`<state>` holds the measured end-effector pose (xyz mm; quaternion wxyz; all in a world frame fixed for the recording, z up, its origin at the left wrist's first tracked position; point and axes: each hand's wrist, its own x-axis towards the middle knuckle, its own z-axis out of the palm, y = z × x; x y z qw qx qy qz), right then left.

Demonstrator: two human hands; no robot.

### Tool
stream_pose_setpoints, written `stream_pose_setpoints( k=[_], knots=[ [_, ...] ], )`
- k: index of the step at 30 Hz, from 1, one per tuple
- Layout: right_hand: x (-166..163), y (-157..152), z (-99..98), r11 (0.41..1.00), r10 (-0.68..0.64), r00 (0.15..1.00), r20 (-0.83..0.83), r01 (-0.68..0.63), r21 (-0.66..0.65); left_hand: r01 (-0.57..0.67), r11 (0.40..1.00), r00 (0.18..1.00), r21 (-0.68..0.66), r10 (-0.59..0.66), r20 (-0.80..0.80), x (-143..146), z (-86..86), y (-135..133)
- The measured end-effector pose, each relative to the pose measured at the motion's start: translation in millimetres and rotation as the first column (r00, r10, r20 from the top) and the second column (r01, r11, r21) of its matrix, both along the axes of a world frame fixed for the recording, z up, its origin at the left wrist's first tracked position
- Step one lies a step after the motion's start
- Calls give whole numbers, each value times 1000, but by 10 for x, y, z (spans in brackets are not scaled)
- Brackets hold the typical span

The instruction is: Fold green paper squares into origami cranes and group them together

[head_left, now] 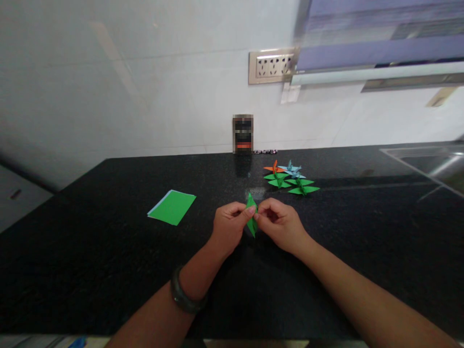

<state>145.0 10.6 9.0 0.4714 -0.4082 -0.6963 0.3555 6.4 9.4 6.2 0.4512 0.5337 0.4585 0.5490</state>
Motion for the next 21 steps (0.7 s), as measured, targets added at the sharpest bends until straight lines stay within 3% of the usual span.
stream_pose_setpoints(
  k=[8, 21],
  knots=[
    [-60, 39, -53, 957, -32, 964, -264, -47, -287, -24, 1000, 1000, -7, 25, 15, -20, -17, 13],
    [-51, -15, 6, 976, -80, 991, -112, 55, -212, -42, 996, 990, 78, 52, -130, -23, 29, -14]
  ],
)
